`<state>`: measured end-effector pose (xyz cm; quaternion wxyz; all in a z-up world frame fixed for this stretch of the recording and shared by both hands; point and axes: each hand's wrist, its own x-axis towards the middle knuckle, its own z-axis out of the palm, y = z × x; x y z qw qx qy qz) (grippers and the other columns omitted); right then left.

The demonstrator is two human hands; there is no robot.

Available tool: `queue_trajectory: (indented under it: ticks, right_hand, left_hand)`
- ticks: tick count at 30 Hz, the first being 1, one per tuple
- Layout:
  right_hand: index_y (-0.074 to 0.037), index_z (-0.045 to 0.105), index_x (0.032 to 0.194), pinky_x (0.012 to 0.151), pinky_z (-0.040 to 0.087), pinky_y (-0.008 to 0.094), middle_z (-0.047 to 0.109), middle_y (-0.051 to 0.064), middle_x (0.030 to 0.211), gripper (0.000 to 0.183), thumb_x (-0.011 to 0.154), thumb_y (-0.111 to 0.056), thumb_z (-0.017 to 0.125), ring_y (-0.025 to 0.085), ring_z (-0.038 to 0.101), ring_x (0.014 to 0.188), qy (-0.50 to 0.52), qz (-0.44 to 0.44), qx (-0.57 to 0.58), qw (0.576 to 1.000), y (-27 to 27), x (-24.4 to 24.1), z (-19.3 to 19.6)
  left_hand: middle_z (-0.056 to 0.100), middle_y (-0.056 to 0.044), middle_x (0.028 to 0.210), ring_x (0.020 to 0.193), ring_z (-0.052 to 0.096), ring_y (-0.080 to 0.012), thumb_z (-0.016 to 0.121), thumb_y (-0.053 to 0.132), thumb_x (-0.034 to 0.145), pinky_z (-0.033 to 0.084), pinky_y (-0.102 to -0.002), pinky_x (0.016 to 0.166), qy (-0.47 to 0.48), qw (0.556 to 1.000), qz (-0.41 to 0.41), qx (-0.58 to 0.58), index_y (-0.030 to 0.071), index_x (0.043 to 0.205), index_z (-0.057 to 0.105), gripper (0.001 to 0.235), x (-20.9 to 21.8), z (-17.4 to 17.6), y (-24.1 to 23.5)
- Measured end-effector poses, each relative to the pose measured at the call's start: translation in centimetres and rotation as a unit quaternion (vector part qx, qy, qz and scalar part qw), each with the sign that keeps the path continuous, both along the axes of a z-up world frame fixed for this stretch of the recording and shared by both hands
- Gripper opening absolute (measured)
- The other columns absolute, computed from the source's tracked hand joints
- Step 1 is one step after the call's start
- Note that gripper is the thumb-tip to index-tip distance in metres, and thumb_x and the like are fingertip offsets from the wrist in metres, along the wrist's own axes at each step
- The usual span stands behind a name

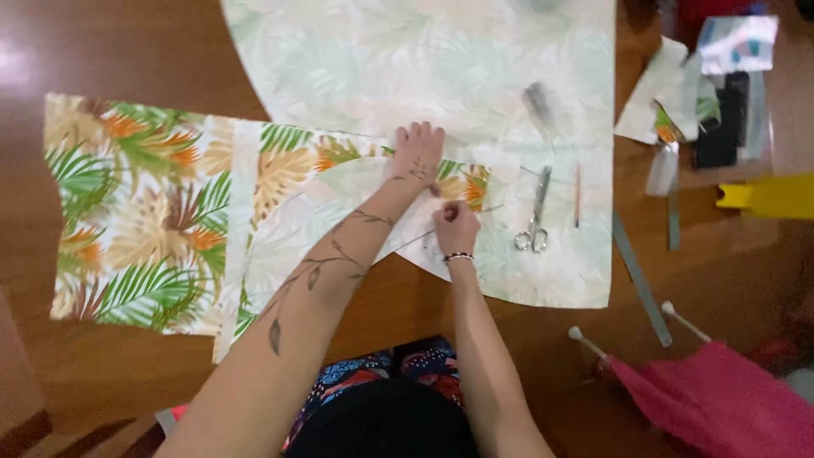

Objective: Cutting out pattern pieces from a tropical print fabric using a rotary cutter and scissors on a cutting table.

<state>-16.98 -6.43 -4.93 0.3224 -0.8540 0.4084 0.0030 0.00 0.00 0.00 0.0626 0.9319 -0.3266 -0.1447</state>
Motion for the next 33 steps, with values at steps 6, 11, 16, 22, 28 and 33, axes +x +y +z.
queue_trajectory:
  ticks: [6,11,16,22,28,33]
  right_hand:
    - [-0.017,0.071,0.084,0.076,0.056,0.038,0.069,-0.001,0.071,0.012,0.073,-0.023,0.071,0.02,0.071,0.074,-0.002,-0.03,0.048,0.998,0.2,0.0,-0.1]
    - [-0.017,0.072,0.087,0.076,0.056,0.037,0.069,0.001,0.073,0.014,0.074,-0.023,0.073,0.022,0.071,0.077,-0.006,-0.014,0.043,0.999,0.2,-0.1,0.2]
    - [-0.013,0.07,0.09,0.078,0.054,0.042,0.071,0.009,0.079,0.015,0.083,-0.026,0.068,0.029,0.071,0.083,0.005,0.011,0.028,1.0,-0.5,-0.4,-1.3]
    - [-0.023,0.07,0.084,0.077,0.056,0.037,0.071,-0.005,0.072,0.014,0.076,-0.035,0.073,0.02,0.072,0.078,-0.003,0.059,0.003,0.998,-2.0,-0.5,-1.2]
    - [-0.017,0.074,0.094,0.08,0.055,0.045,0.074,0.005,0.082,0.018,0.083,-0.03,0.073,0.031,0.072,0.085,-0.051,0.165,-0.039,0.984,-6.7,-0.7,-0.8]
    - [-0.022,0.072,0.092,0.078,0.056,0.037,0.072,-0.004,0.079,0.011,0.087,-0.031,0.076,0.022,0.071,0.081,-0.035,0.171,-0.182,0.968,-10.3,-1.0,-0.6]
  left_hand:
    - [0.05,-0.013,0.107,0.11,0.049,-0.0339,0.1,0.053,0.023,0.03,-0.053,0.1,-0.049,0.999,-0.013,-0.007,0.013,0.111,0.046,0.11,-0.4,-2.2,-0.9]
    - [0.046,-0.017,0.132,0.132,0.039,-0.034,0.096,0.028,0.051,0.012,-0.062,0.116,-0.025,1.0,0.007,-0.012,0.014,0.132,0.046,0.097,-3.4,2.9,0.0]
    - [0.047,-0.019,0.142,0.139,0.039,-0.0353,0.084,0.019,0.074,0.027,-0.056,0.117,-0.025,0.985,0.049,-0.164,0.014,0.139,0.053,0.072,-10.5,3.3,4.3]
    - [0.056,-0.013,0.128,0.124,0.055,-0.0345,0.073,0.015,0.076,0.048,-0.046,0.098,-0.025,0.917,0.234,-0.322,0.018,0.12,0.06,0.046,-18.9,2.0,16.1]
    - [0.059,-0.013,0.106,0.106,0.061,-0.0359,0.083,0.011,0.066,0.051,-0.046,0.094,-0.209,0.869,0.394,-0.215,0.01,0.113,0.064,0.051,-21.6,-0.7,29.8]
    - [0.054,-0.006,0.111,0.101,0.063,-0.0306,0.085,0.025,0.071,0.051,-0.043,0.093,-0.025,0.721,0.646,-0.249,0.021,0.118,0.063,0.052,-23.9,-1.3,33.9]
